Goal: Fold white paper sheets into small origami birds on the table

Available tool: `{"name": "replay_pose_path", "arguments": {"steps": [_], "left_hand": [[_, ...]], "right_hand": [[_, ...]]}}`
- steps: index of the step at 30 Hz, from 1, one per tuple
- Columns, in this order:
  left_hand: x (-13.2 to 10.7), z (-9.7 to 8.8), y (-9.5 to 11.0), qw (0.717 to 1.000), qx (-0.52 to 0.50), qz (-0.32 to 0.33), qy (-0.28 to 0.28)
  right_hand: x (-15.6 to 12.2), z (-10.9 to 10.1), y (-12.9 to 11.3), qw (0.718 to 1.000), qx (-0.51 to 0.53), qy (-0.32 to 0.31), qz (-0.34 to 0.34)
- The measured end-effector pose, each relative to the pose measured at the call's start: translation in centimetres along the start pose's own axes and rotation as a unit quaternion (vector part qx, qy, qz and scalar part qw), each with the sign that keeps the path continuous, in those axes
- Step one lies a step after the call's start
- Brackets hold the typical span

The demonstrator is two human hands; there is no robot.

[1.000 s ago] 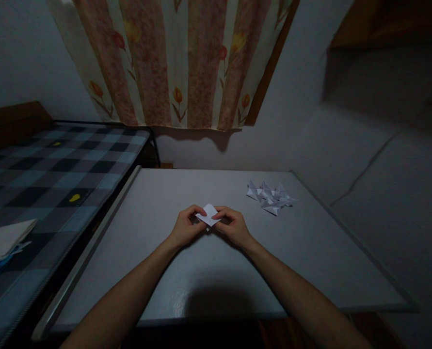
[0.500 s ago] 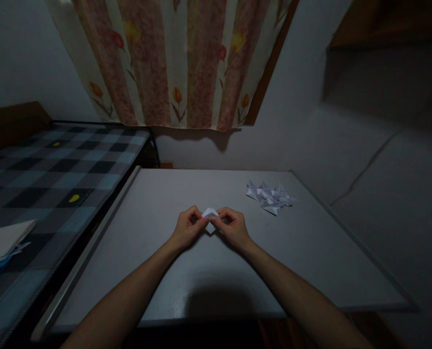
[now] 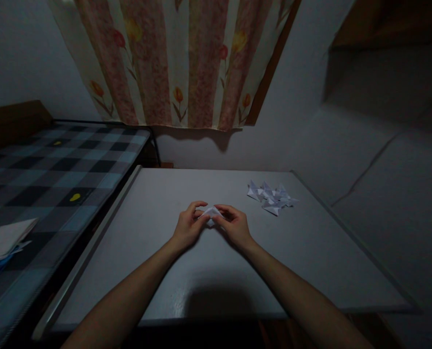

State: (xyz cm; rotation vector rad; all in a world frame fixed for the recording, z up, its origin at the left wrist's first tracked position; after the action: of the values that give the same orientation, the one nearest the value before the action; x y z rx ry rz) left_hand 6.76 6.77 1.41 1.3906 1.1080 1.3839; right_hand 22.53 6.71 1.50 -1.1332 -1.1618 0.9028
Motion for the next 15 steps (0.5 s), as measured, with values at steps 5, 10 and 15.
{"name": "replay_pose_path", "arguments": {"steps": [5,10,15], "left_hand": [[0.38,-0.47,-0.04,0.996,0.057,0.053,0.033],[0.65,-0.86,0.16,0.989,0.060,0.119,0.060],[0.85,-0.53,-0.63,0.999,-0.014,0.029,0.044]], "right_hand": [[0.26,-0.31,0.03,0.998,-0.043,0.004,-0.048],[0.37,-0.62,-0.58,0.986,-0.041,0.022,-0.159],[0.47,-0.68,-0.16,0.992,0.001,0.009,-0.129]]}}
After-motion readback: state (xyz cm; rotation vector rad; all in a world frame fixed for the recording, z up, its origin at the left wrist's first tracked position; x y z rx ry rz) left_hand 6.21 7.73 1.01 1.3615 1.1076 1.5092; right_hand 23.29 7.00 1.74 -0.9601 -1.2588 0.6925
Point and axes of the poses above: each hand's wrist, its own x-axis towards the middle knuckle, its own z-axis out of the palm, y = z × x, the point moved 3 cm from there along x, towards the middle knuckle, and after that the axes turned 12 degrees about y, right-handed, at the moved point
